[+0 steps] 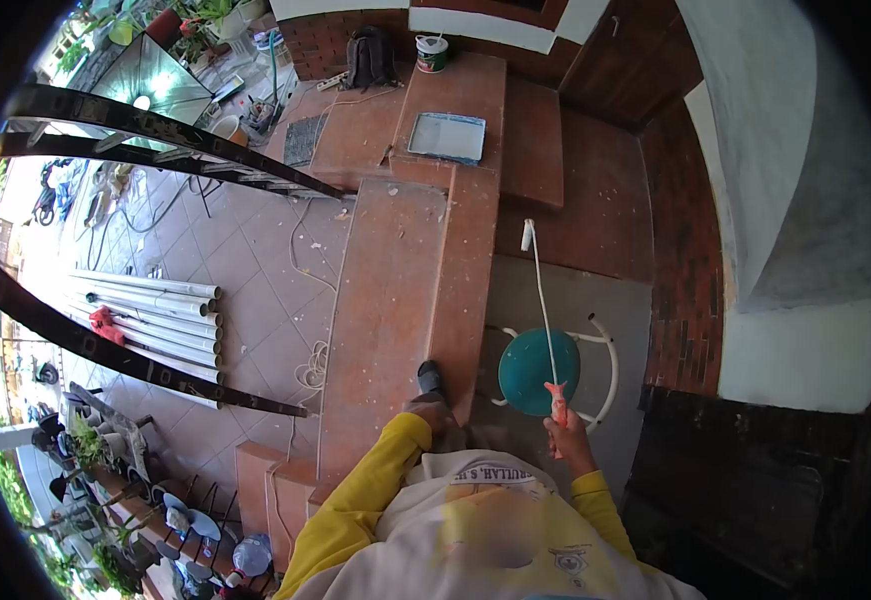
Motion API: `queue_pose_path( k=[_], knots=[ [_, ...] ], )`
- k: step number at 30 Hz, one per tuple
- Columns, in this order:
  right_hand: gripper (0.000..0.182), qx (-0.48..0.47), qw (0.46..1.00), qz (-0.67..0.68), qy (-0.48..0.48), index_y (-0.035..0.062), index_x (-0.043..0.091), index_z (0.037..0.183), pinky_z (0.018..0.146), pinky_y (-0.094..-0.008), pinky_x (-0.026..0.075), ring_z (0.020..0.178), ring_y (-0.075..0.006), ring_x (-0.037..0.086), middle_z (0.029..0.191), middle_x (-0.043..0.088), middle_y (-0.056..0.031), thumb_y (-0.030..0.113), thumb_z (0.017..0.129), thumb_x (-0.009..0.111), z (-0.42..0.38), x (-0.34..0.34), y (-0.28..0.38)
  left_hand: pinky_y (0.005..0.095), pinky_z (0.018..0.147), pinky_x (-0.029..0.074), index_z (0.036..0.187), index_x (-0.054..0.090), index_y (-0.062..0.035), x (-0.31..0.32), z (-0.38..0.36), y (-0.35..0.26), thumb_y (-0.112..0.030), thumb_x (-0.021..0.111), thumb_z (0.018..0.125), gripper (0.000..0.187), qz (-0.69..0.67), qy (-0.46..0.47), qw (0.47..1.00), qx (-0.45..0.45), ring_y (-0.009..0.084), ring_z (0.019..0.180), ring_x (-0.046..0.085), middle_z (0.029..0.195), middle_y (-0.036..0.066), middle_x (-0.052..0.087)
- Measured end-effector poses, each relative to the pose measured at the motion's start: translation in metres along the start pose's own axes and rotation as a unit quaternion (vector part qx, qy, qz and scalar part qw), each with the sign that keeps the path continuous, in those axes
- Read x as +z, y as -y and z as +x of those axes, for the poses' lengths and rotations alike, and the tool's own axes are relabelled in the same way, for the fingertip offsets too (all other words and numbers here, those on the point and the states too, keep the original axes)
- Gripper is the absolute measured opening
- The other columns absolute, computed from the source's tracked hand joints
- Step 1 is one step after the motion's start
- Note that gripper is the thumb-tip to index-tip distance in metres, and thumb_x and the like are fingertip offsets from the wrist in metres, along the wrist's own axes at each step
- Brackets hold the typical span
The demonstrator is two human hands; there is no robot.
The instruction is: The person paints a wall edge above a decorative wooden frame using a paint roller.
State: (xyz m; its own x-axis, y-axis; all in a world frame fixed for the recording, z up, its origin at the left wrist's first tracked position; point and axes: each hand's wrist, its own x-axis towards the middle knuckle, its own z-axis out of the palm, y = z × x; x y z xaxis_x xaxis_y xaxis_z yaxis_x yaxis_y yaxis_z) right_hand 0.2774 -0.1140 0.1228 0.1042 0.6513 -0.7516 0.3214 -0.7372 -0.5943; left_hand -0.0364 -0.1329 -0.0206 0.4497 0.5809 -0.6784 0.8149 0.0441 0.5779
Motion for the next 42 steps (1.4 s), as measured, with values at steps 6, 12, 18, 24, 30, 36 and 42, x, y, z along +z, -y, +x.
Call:
queue_pose_path(
  k=[6, 12, 18, 24, 30, 36, 42],
  knots=[
    [0.027, -0.100, 0.995, -0.007, -0.027, 0.0025, 0.052, 0.104, 0.037, -0.0294, 0.044, 0.042, -0.0133, 0.052, 0.064, 0.052, -0.0046, 0.014, 0.083, 0.064, 0.058, 0.004, 0.054, 0.0431, 0.092, 0.049, 0.105, 0.067, 0.0002, 0.061, 0.055, 0.114, -0.034, 0.042, 0.097, 0.043, 0.094, -0.008, 0.989, 0.111, 0.0387, 0.107, 0.061, 0.110, 0.023, 0.065],
    [0.025, -0.094, 0.976, -0.185, -0.067, 0.0019, 0.055, 0.097, 0.039, -0.0320, 0.045, 0.045, -0.0180, 0.056, 0.068, 0.058, -0.0091, 0.021, 0.084, 0.063, 0.112, 0.013, 0.136, 0.0409, 0.093, 0.049, 0.112, 0.066, 0.0000, -0.003, 0.012, 0.062, -0.038, 0.053, 0.091, 0.045, -0.273, -0.123, 0.939, -0.169, 0.0351, 0.103, 0.064, 0.108, 0.022, 0.067],
    [0.031, -0.284, 0.874, -0.372, -0.134, 0.0008, 0.058, 0.100, 0.071, -0.0476, 0.052, 0.080, -0.0414, 0.064, 0.086, 0.065, -0.0227, 0.027, 0.084, 0.061, 0.260, 0.003, 0.167, 0.0379, 0.092, 0.049, 0.117, 0.065, -0.0004, -0.021, 0.025, 0.064, -0.044, 0.055, 0.091, 0.051, -0.421, -0.141, 0.862, -0.243, 0.0298, 0.101, 0.066, 0.107, 0.022, 0.068],
    [0.032, -0.203, 0.887, -0.408, -0.071, 0.0030, 0.059, 0.110, 0.084, -0.0466, 0.050, 0.098, -0.0419, 0.062, 0.101, 0.065, -0.0250, 0.022, 0.084, 0.059, 0.463, 0.027, 0.302, 0.0392, 0.098, 0.044, 0.121, 0.062, 0.0002, -0.062, 0.077, 0.029, -0.051, 0.056, 0.089, 0.061, -0.501, -0.151, 0.791, -0.318, 0.0351, 0.113, 0.060, 0.116, 0.025, 0.064],
    [0.032, -0.232, 0.918, -0.319, -0.047, -0.0005, 0.060, 0.113, 0.094, -0.0413, 0.047, 0.111, -0.0376, 0.059, 0.118, 0.062, -0.0230, 0.013, 0.084, 0.056, 0.700, 0.071, 0.360, 0.0443, 0.095, 0.046, 0.126, 0.059, -0.0076, -0.135, 0.120, -0.033, -0.056, 0.053, 0.086, 0.063, -0.406, -0.109, 0.817, -0.396, 0.0426, 0.111, 0.057, 0.115, 0.027, 0.061],
    [0.032, -0.121, 0.899, -0.416, -0.053, 0.0009, 0.061, 0.114, 0.095, -0.0418, 0.048, 0.113, -0.0383, 0.058, 0.117, 0.062, -0.0236, 0.011, 0.085, 0.054, 0.788, 0.098, 0.455, 0.0429, 0.085, 0.051, 0.123, 0.063, -0.0092, -0.142, 0.131, -0.064, -0.054, 0.056, 0.086, 0.059, -0.444, -0.150, 0.778, -0.419, 0.0405, 0.101, 0.064, 0.103, 0.027, 0.066],
    [0.027, -0.142, 0.900, -0.407, -0.060, 0.0013, 0.064, 0.110, 0.093, -0.0427, 0.050, 0.109, -0.0381, 0.060, 0.115, 0.063, -0.0231, 0.012, 0.086, 0.055, 0.871, 0.091, 0.417, 0.0448, 0.081, 0.052, 0.118, 0.066, -0.0107, -0.156, 0.142, -0.080, -0.053, 0.055, 0.086, 0.054, -0.436, -0.124, 0.763, -0.461, 0.0401, 0.095, 0.066, 0.096, 0.027, 0.067]
  ],
)
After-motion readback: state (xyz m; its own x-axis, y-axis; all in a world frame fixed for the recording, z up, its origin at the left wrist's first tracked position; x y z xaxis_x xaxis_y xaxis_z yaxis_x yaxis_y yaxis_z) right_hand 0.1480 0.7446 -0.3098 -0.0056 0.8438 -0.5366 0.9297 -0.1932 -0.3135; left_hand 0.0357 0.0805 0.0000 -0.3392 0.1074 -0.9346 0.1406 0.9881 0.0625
